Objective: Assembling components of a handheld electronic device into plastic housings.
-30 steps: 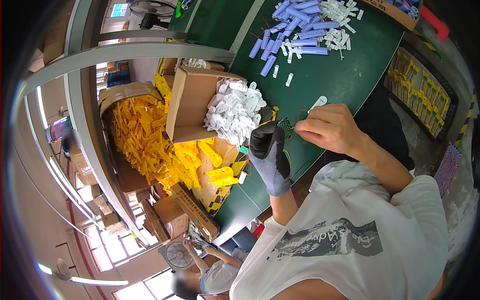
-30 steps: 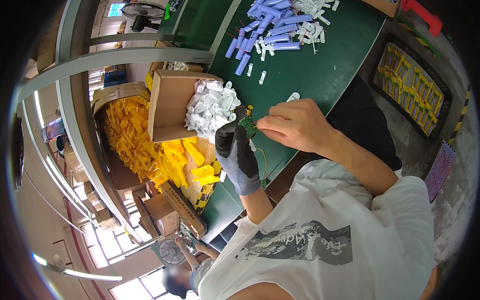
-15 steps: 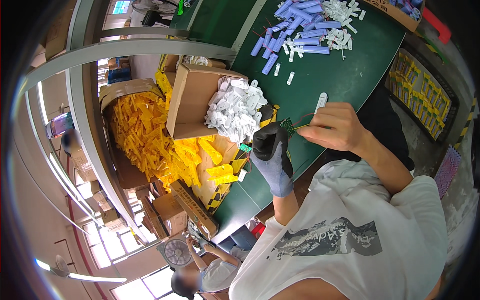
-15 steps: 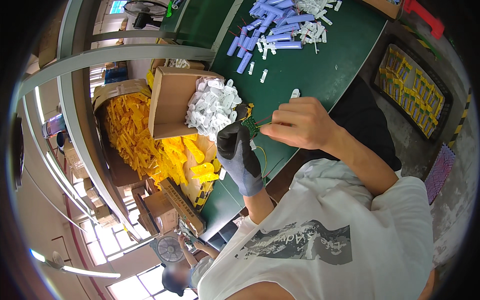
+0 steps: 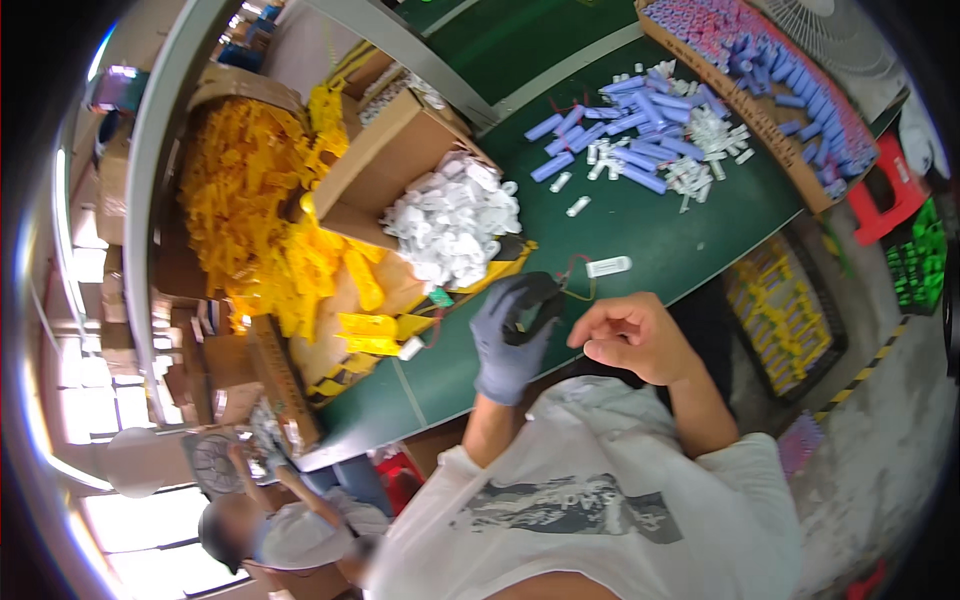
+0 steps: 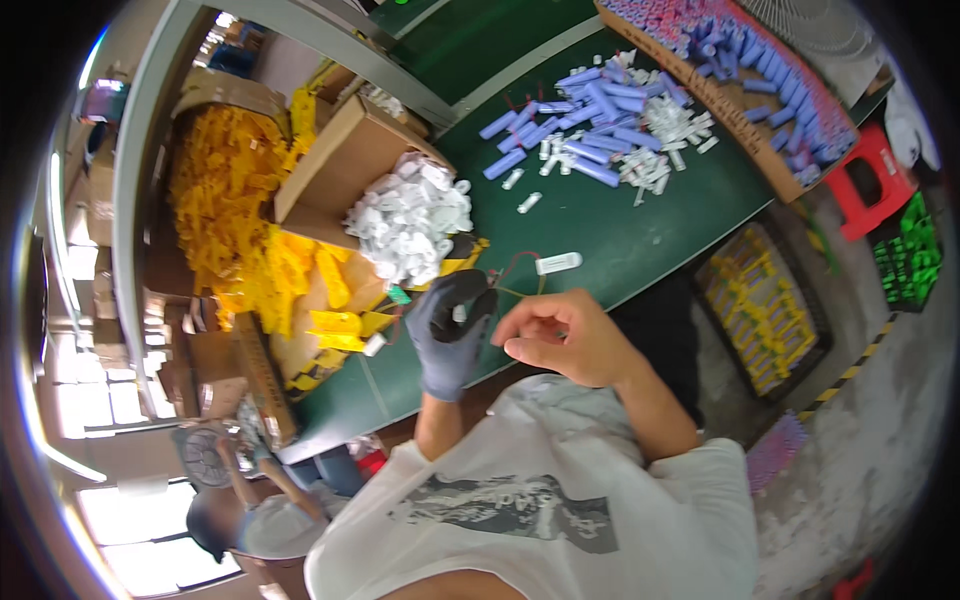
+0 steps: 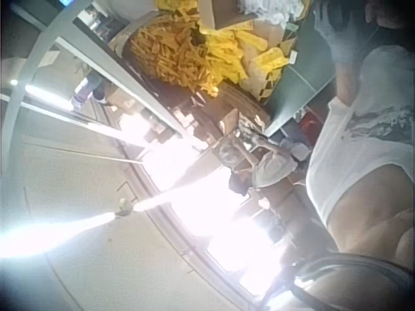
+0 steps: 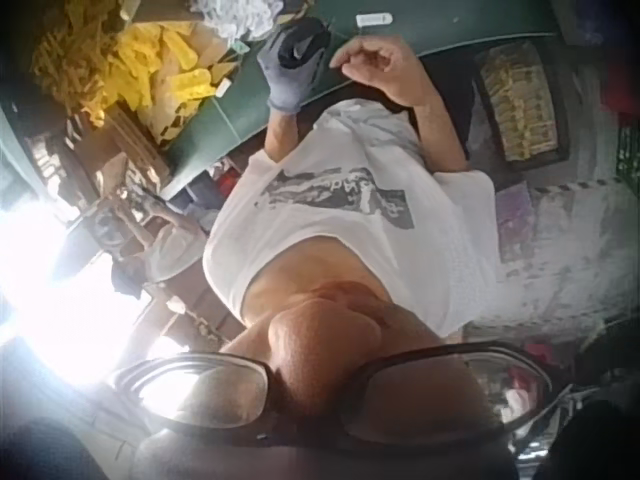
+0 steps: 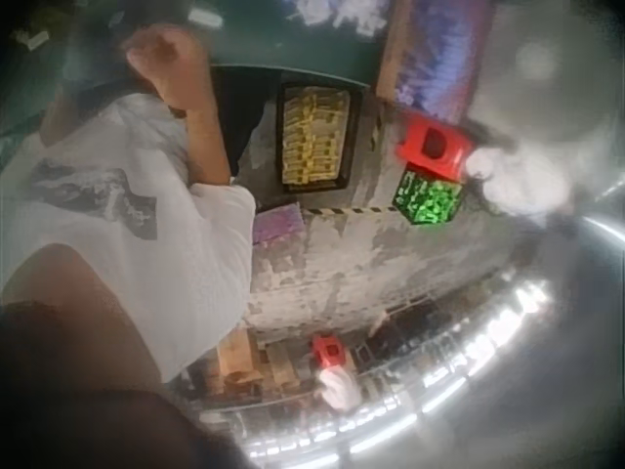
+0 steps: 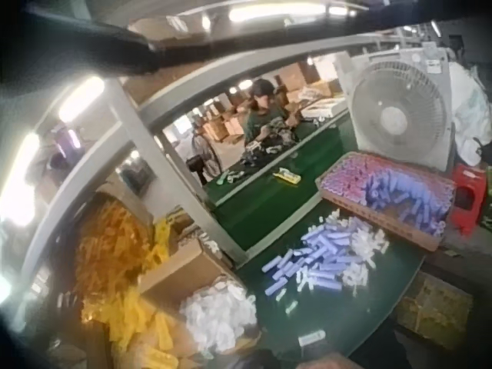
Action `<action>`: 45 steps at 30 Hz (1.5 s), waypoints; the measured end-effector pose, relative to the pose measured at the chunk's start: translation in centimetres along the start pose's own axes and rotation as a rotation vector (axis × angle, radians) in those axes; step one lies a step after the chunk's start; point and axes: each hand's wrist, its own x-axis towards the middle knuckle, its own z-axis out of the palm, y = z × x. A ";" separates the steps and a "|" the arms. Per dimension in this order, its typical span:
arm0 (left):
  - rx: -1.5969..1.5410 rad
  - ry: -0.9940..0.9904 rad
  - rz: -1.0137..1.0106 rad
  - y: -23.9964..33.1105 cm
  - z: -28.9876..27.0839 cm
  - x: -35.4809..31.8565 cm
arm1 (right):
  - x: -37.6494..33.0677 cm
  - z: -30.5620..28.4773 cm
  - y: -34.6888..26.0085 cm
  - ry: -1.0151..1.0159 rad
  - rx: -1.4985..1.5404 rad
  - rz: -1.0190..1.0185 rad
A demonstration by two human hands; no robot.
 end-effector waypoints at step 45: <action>-0.421 -0.035 -0.317 0.6 -1.2 -0.2 | -2.9 1.2 4.7 -0.058 -0.363 0.218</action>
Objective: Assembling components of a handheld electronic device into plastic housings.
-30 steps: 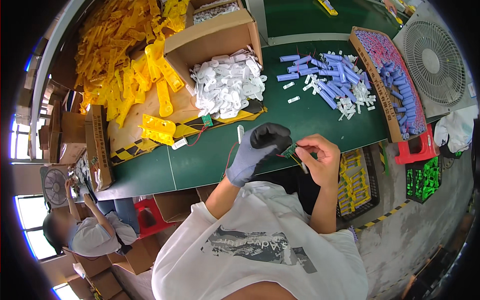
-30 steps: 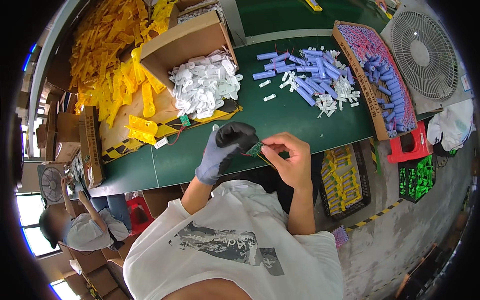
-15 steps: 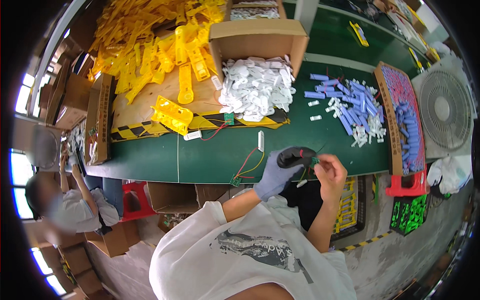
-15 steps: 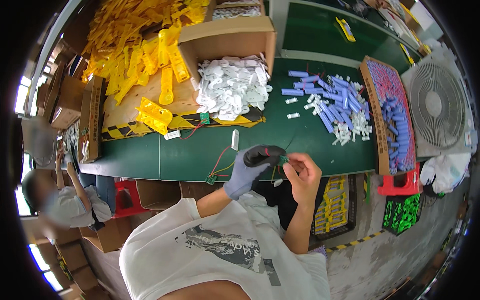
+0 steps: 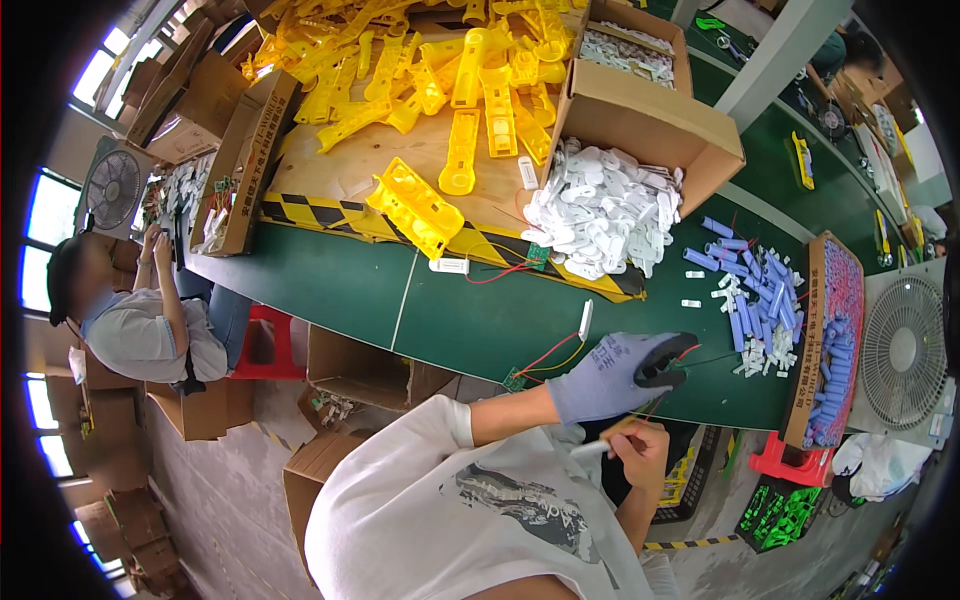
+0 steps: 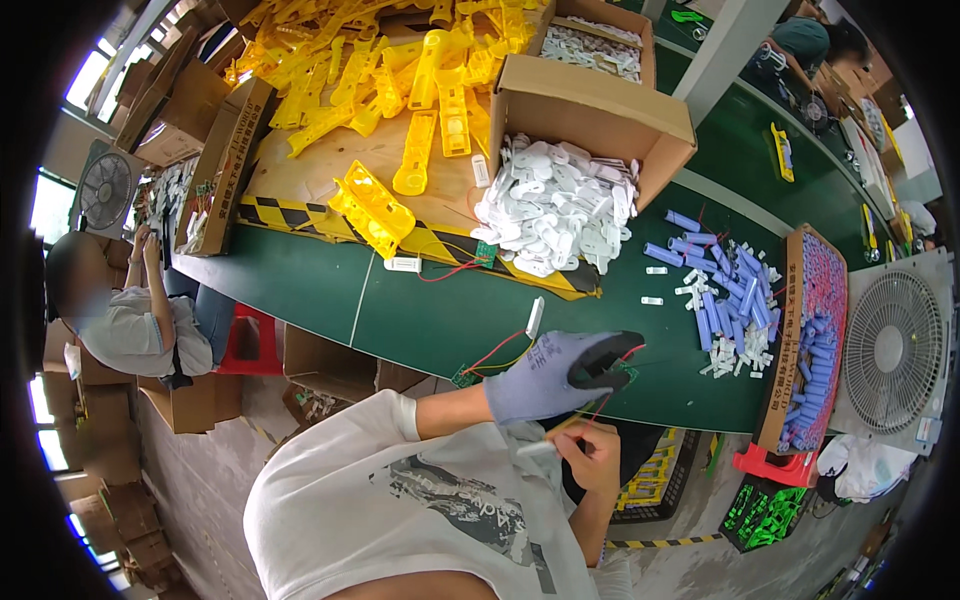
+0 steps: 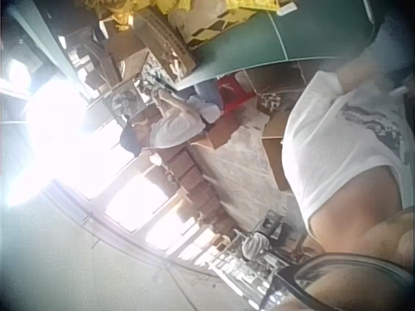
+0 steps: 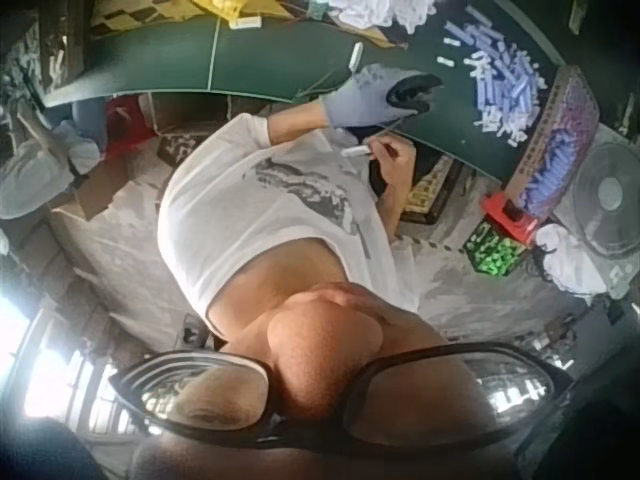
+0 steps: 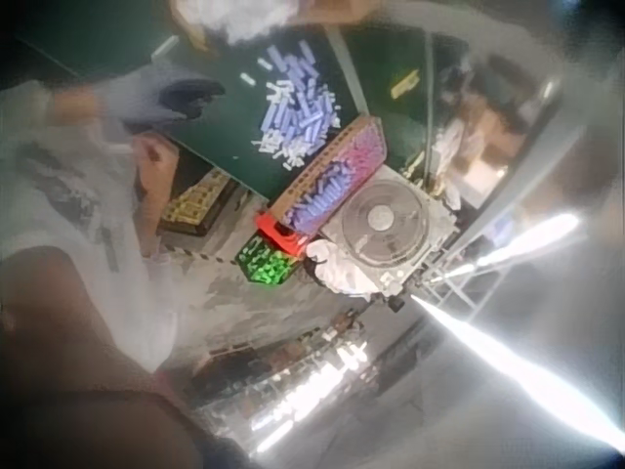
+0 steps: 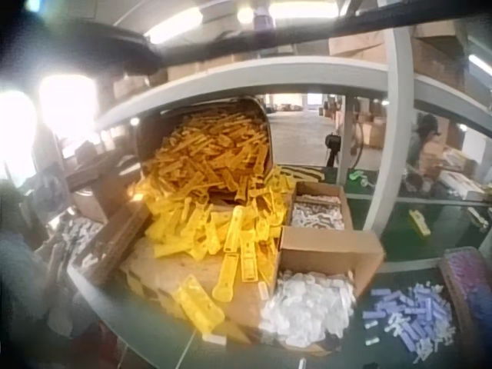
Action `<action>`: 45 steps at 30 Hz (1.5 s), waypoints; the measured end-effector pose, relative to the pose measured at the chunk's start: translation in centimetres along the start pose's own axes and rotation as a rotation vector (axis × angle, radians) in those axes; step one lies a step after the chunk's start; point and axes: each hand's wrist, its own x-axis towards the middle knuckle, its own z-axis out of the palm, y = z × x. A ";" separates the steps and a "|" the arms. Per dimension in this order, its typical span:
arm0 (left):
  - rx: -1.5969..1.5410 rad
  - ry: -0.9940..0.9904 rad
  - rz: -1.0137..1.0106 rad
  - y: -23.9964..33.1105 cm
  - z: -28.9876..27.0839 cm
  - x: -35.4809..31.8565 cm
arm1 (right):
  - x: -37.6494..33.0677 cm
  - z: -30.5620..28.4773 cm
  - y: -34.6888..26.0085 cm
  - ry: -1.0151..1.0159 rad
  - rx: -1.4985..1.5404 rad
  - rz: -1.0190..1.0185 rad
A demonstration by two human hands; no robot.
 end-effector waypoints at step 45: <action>1.202 1.048 -0.201 -13.3 -27.6 -7.3 | 3.7 -2.6 3.0 0.194 0.911 -0.241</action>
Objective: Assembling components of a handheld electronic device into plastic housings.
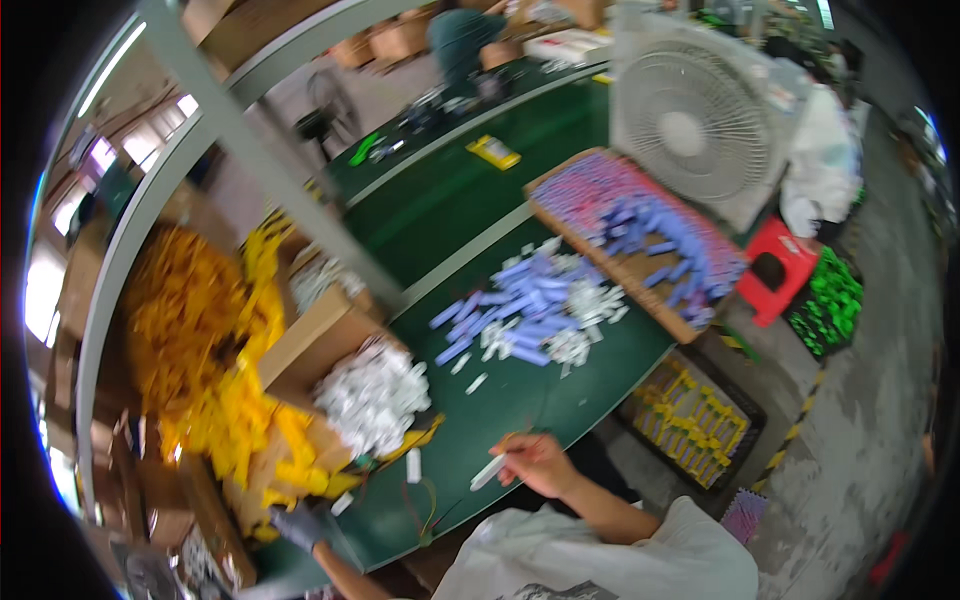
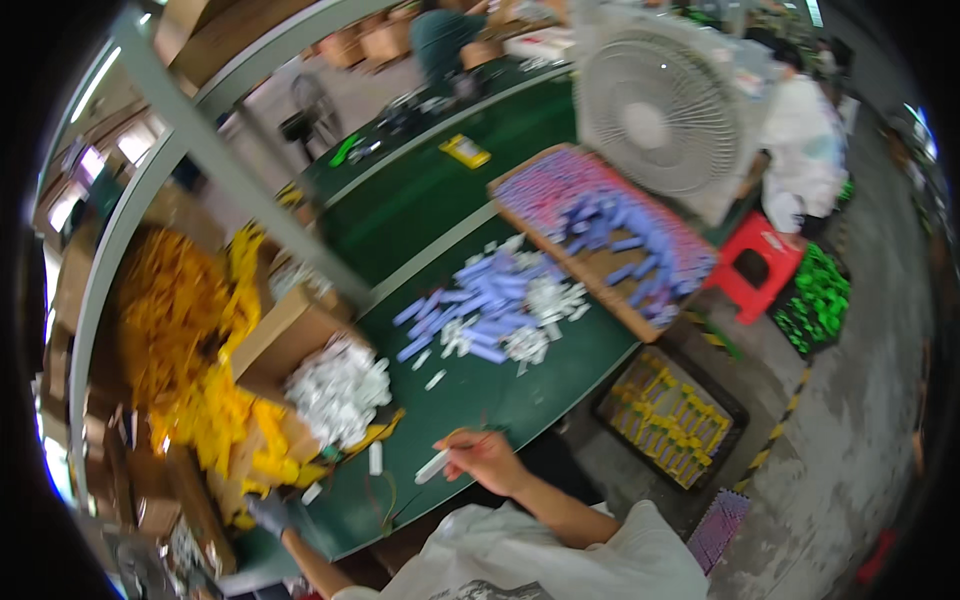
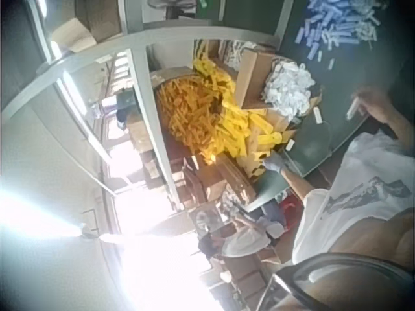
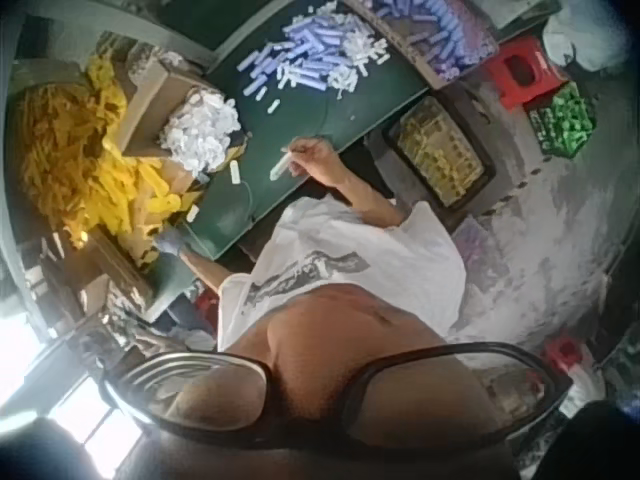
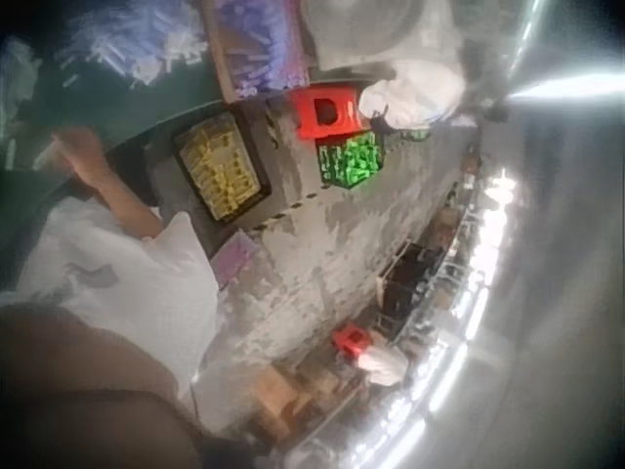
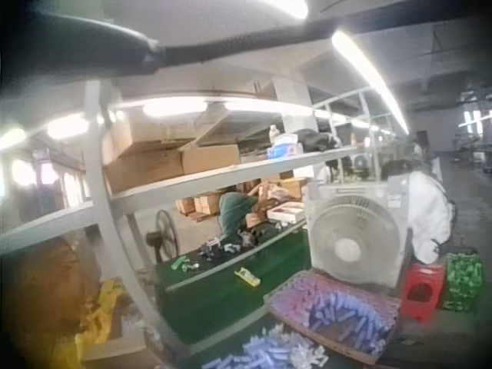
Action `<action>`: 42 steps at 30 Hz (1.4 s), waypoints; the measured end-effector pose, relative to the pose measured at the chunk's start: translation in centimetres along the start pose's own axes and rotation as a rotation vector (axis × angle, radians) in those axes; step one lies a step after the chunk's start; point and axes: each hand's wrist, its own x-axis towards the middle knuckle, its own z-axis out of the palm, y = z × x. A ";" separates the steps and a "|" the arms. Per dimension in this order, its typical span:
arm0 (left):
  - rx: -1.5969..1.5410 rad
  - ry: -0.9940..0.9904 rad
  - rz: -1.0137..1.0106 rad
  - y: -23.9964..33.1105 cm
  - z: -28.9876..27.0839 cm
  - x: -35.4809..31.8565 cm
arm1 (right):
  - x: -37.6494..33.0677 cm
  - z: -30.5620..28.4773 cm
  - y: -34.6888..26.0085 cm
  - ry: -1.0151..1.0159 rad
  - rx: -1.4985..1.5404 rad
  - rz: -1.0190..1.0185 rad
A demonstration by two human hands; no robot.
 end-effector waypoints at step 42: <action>-0.804 -0.607 0.867 33.4 -8.6 -15.6 | 0.6 3.4 -4.8 0.252 -0.869 -0.519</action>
